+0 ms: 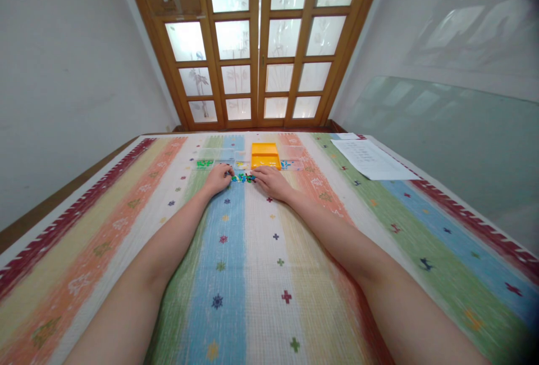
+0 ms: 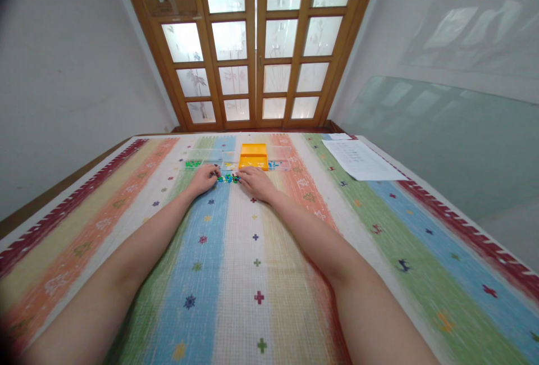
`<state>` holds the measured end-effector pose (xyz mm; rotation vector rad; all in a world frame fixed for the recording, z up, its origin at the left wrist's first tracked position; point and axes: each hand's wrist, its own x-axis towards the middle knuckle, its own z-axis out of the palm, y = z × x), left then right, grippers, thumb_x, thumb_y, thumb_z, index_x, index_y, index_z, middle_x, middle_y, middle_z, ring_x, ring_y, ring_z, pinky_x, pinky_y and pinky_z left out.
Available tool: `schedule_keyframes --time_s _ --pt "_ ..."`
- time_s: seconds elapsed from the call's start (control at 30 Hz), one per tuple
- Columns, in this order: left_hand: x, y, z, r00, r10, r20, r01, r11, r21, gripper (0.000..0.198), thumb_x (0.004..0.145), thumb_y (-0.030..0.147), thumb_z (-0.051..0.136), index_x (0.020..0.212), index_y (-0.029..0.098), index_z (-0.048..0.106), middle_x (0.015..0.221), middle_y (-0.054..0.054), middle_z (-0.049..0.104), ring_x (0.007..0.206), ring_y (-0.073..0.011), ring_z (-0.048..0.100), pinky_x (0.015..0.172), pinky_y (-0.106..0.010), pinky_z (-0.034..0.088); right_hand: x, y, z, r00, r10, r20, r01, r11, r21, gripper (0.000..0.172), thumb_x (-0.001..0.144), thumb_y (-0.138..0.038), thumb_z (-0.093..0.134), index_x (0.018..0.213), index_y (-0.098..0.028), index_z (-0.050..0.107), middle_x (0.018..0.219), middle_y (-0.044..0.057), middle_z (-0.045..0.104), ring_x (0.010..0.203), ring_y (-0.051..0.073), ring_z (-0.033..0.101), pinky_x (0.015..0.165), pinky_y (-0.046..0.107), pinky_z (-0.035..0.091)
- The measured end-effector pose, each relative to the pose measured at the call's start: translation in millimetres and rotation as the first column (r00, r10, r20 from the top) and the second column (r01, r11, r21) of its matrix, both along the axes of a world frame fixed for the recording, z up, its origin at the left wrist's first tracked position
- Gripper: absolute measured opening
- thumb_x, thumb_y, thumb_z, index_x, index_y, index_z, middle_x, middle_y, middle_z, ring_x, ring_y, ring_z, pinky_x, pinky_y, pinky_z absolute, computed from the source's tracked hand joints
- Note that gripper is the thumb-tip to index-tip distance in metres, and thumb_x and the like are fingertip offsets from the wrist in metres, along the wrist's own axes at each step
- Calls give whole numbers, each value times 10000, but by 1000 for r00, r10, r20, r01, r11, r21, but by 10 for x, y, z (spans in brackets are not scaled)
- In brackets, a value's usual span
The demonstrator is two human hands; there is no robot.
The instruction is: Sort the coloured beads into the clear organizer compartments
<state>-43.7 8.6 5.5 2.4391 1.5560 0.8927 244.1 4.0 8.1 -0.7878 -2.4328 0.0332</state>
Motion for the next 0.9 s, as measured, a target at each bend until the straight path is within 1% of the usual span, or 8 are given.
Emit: schedule_keyframes --time_s 0.1,0.2,0.3,0.37,0.47,0.6,0.77,0.9 --pt "-40 0 12 999 -34 -13 34 999 -16 202 759 136 580 863 210 737 918 -53 683 925 -241 606 914 -389 483 102 107 -21 991 -107 -85 106 994 -15 384 1104 -328 445 1399 -246 676 1386 108 669 1285 266 586 1111 460 447" --pt "-77 -3 22 998 -65 -14 65 998 -23 183 788 172 593 883 210 744 944 -52 686 952 -241 607 930 -392 483 188 192 -39 965 -221 -144 220 975 -25 382 1092 -300 449 1379 -215 687 1371 120 675 1269 273 593 1114 459 447" --pt "-93 -7 30 995 -100 -18 100 995 -27 165 815 205 603 899 210 745 946 -48 688 953 -237 611 936 -391 482 237 251 -62 932 -320 -169 317 947 -46 387 1076 -276 457 1374 -187 687 1365 130 679 1255 282 600 1111 457 451" --pt "-93 -7 36 993 -118 -22 117 992 -38 161 820 208 607 905 209 744 948 -47 694 954 -234 616 939 -388 484 251 269 -71 917 -363 -166 359 932 -55 390 1065 -264 461 1369 -174 688 1367 131 680 1256 290 600 1117 466 446" --pt "-91 -2 37 992 -127 -21 126 991 -54 163 817 201 611 910 209 745 952 -48 701 950 -231 623 936 -381 490 253 265 -67 906 -397 -144 391 918 -67 394 1051 -259 473 1371 -170 684 1384 133 673 1275 298 592 1124 478 438" --pt "-97 7 26 992 -122 -15 121 991 -58 161 816 198 614 908 208 745 947 -48 697 924 -225 624 913 -371 498 243 226 -39 901 -420 -106 413 907 -85 421 1046 -300 502 1420 -175 649 1427 140 645 1318 306 569 1145 489 420" --pt "-94 3 21 994 -106 -25 104 993 -63 150 839 211 608 909 211 741 945 -46 692 919 -220 623 903 -362 500 233 199 -17 906 -417 -66 411 907 -96 472 1030 -306 527 1473 -162 600 1488 150 601 1377 312 531 1175 493 400" --pt "-81 -10 30 993 -116 -22 114 992 -60 147 848 216 606 908 210 740 944 -47 691 916 -217 625 904 -360 501 234 217 -30 908 -410 -85 402 910 -103 459 1029 -291 515 1459 -166 612 1475 148 613 1374 312 536 1177 506 401"
